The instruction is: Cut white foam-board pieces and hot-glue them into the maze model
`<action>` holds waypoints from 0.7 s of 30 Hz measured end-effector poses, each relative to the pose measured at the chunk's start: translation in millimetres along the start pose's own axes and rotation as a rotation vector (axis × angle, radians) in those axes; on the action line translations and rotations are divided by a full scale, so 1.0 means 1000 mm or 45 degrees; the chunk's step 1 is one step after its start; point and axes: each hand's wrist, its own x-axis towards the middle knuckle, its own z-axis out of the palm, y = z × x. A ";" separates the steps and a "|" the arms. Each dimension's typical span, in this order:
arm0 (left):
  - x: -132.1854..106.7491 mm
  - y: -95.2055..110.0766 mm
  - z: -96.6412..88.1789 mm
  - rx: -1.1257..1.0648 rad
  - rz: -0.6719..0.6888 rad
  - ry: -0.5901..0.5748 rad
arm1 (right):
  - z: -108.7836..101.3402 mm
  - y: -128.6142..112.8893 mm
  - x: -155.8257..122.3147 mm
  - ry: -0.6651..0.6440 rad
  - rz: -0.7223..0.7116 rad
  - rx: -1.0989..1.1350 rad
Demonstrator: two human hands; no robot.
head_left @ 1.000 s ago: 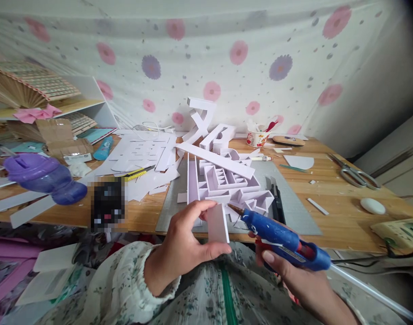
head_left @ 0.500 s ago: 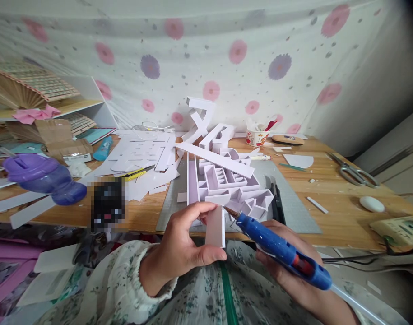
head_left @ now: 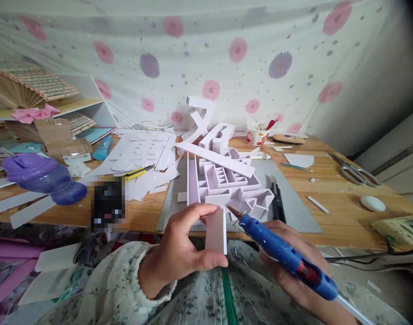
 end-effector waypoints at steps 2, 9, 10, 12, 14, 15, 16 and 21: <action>0.000 0.000 0.000 -0.004 0.010 0.002 | -0.001 -0.008 0.005 0.058 0.030 0.034; 0.001 0.001 0.001 -0.078 0.010 -0.027 | 0.003 -0.012 0.008 0.084 0.270 0.263; 0.001 0.002 0.001 -0.098 0.007 -0.032 | 0.003 -0.009 0.007 0.066 0.299 0.284; 0.000 0.002 0.001 -0.135 -0.004 -0.043 | 0.005 -0.006 0.004 0.036 0.341 0.326; 0.000 0.002 0.001 -0.165 -0.023 -0.057 | 0.005 -0.004 0.002 0.023 0.366 0.348; 0.000 0.002 0.001 -0.178 -0.033 -0.062 | 0.005 -0.004 0.002 0.018 0.379 0.346; 0.001 0.002 0.001 -0.190 -0.043 -0.065 | 0.005 -0.005 0.002 0.018 0.390 0.337; 0.001 0.002 0.001 -0.235 -0.072 -0.060 | 0.002 -0.008 0.004 -0.012 0.395 0.262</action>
